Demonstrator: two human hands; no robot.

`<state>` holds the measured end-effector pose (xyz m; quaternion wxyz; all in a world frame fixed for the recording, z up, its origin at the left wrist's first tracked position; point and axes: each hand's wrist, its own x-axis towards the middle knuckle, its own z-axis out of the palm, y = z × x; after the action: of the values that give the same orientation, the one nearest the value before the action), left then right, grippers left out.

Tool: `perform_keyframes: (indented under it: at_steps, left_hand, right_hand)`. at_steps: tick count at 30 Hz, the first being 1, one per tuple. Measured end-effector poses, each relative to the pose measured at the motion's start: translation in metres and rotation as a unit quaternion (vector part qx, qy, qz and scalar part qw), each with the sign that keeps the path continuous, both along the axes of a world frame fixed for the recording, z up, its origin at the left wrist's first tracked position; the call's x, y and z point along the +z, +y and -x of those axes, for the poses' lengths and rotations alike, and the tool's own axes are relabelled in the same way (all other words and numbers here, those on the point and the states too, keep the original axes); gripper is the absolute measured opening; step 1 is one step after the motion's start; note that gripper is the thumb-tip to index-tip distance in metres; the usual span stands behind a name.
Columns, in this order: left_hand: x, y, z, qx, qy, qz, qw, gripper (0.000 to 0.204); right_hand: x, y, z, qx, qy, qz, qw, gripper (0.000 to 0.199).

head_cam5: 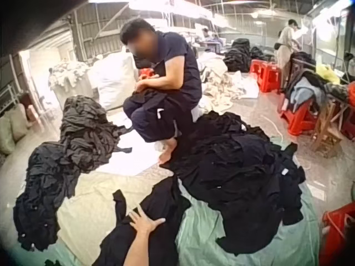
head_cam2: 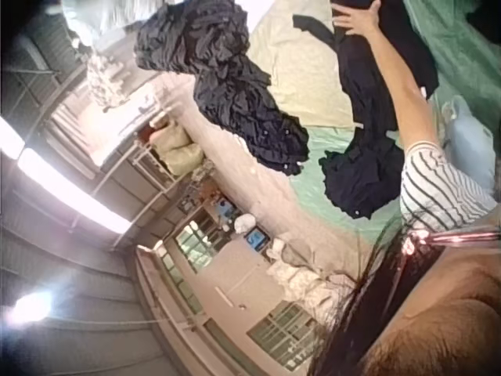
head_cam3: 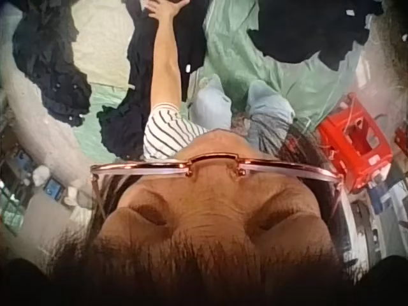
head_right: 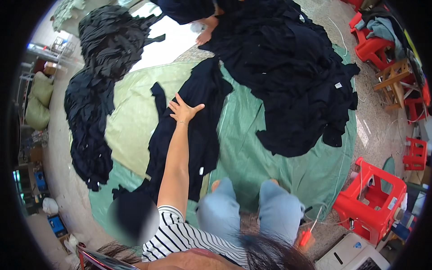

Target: Trimming loose threads and inspecting black garments in a textile factory setting.

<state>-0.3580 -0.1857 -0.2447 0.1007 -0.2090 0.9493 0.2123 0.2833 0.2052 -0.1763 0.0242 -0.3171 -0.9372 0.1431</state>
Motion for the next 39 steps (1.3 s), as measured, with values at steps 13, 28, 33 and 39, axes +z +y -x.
perform_keyframes:
  at_steps: [13,28,33,39]
  left_hand:
    - [-0.080,0.067,0.114,-0.099,-0.059,0.150,0.982,0.142]
    - [-0.119,-0.012,0.069,0.132,0.240,-0.202,0.940,0.092]
    - [-0.085,0.026,0.060,-0.127,0.006,-0.115,0.985,0.108]
    - [-0.083,0.076,0.091,-0.282,-0.055,0.019,0.958,0.135]
  right_hand:
    - [-0.042,-0.030,0.015,-0.136,-0.086,0.022,0.987,0.038]
    - [0.019,-0.040,0.011,-0.141,-0.099,0.090,0.981,0.039]
    - [0.035,-0.026,0.024,-0.126,-0.106,0.091,0.982,0.039]
    - [0.037,-0.004,0.054,-0.125,-0.111,0.081,0.983,0.039]
